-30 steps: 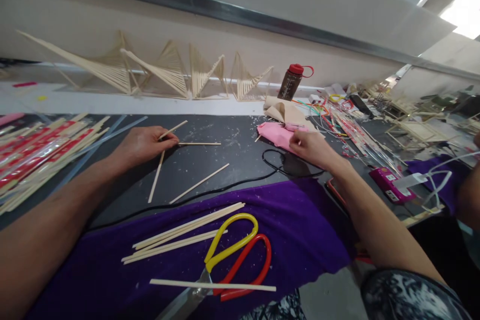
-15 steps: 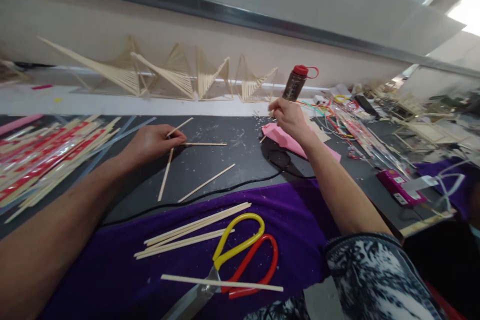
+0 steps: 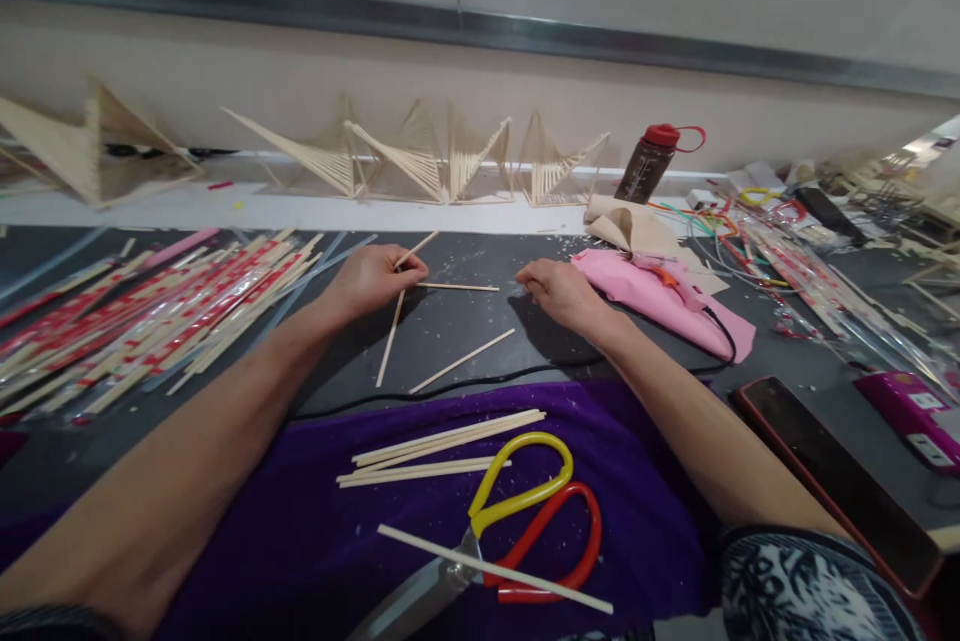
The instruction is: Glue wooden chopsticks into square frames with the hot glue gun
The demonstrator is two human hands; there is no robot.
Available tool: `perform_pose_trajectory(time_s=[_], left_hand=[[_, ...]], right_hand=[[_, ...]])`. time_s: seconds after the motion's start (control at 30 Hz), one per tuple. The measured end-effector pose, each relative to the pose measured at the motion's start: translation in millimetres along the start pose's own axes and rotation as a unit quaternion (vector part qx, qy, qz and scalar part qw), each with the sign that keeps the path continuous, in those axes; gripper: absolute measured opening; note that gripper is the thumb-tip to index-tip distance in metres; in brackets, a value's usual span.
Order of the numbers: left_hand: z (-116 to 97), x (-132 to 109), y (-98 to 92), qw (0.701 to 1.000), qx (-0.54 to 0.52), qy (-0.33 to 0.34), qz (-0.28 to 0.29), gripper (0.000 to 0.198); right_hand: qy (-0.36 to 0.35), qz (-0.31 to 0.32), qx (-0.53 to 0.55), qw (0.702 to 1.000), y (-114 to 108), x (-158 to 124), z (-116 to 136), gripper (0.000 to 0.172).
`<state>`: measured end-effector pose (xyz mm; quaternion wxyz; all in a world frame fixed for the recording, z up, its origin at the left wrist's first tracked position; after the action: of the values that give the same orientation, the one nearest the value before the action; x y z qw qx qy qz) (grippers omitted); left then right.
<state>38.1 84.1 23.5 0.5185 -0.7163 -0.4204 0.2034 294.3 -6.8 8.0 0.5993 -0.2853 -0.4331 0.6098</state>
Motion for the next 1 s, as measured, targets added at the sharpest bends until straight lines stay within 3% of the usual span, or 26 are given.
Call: perform_pose_trajectory(time_s=[0.17,0.3,0.43,0.8,1.0], left_hand=[[28.6,2.3,0.9,0.998,0.044,-0.047,-0.003,0.03],[36.7,1.4,4.9,0.998,0.028,-0.051,0.0,0.034],[35.9,1.8,7.7,0.999,0.014,-0.044,0.018,0.033],[32.3,0.4,7.3,0.996,-0.041,-0.064,0.051,0.029],[35.2,3.6,9.9,0.998,-0.009,-0.049,0.044,0.027]], right_hand=[[-0.023,0.034,-0.139,0.989,19.3,25.3,9.4,0.026],[-0.052,0.037,-0.192,0.979,30.7,33.0,15.4,0.03],[-0.072,0.034,-0.194,0.978,36.1,33.5,15.3,0.026],[-0.034,0.043,-0.203,0.978,36.1,42.4,23.5,0.014],[0.041,0.018,-0.124,0.991,32.5,50.7,5.4,0.015]])
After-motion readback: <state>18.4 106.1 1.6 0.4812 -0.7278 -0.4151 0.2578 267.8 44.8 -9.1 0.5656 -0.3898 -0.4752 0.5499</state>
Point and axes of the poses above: each hand's wrist, its own x-axis towards the middle knuckle, its own y-axis out of the palm, z = x × y, the point moved 2 cm from there along x, towards the middle knuckle, and after that the axes turned 2 degrees about y, right-handed, at the moved point
